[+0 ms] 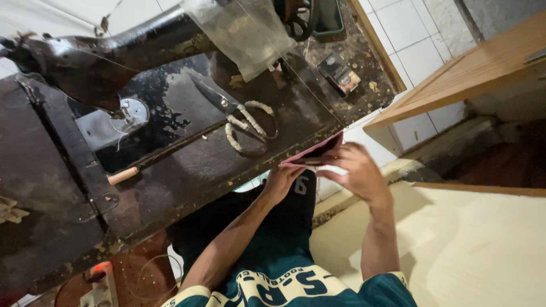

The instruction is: The person sits at a treadle sewing machine stitching cut leather sandal upper pieces, guiding the pieces under the needle and stacking finished pieces on the table. They then walk across the room, handle small items while sitting on the floor, and return to the machine to continue stitching.

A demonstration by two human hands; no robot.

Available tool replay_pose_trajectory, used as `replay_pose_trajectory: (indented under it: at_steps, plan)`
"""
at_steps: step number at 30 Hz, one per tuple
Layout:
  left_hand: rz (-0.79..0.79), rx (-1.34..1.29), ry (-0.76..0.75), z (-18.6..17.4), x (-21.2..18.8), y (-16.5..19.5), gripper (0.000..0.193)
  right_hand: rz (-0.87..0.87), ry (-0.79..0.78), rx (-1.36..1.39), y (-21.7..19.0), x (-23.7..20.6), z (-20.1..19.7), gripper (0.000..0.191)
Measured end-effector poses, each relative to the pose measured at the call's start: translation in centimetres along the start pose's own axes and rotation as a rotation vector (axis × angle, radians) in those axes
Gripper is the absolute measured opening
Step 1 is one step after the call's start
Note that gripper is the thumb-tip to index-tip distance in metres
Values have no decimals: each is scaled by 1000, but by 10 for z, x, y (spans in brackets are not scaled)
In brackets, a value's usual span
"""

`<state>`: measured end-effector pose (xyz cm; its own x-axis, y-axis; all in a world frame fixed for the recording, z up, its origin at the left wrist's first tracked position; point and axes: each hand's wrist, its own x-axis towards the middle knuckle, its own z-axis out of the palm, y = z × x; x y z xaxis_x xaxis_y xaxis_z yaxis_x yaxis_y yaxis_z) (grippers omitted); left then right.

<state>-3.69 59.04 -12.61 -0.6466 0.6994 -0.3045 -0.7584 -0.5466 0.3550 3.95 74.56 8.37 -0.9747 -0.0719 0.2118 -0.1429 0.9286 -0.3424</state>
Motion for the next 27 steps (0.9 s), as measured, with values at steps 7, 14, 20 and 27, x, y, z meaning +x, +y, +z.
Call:
replay_pose_trajectory:
  at_steps: [7,14,20,27]
  plan:
    - [9,-4,-30,-3,-1,-4,13,109,337,13,2,-16,-49,22]
    - [13,-25,-27,-9,9,-7,18,101,332,15,1,-11,-56,14]
    - [36,-57,21,-6,17,-5,17,33,230,-8,3,1,-46,17]
    - [-31,-31,28,-9,15,-5,18,-99,107,-98,19,8,-19,15]
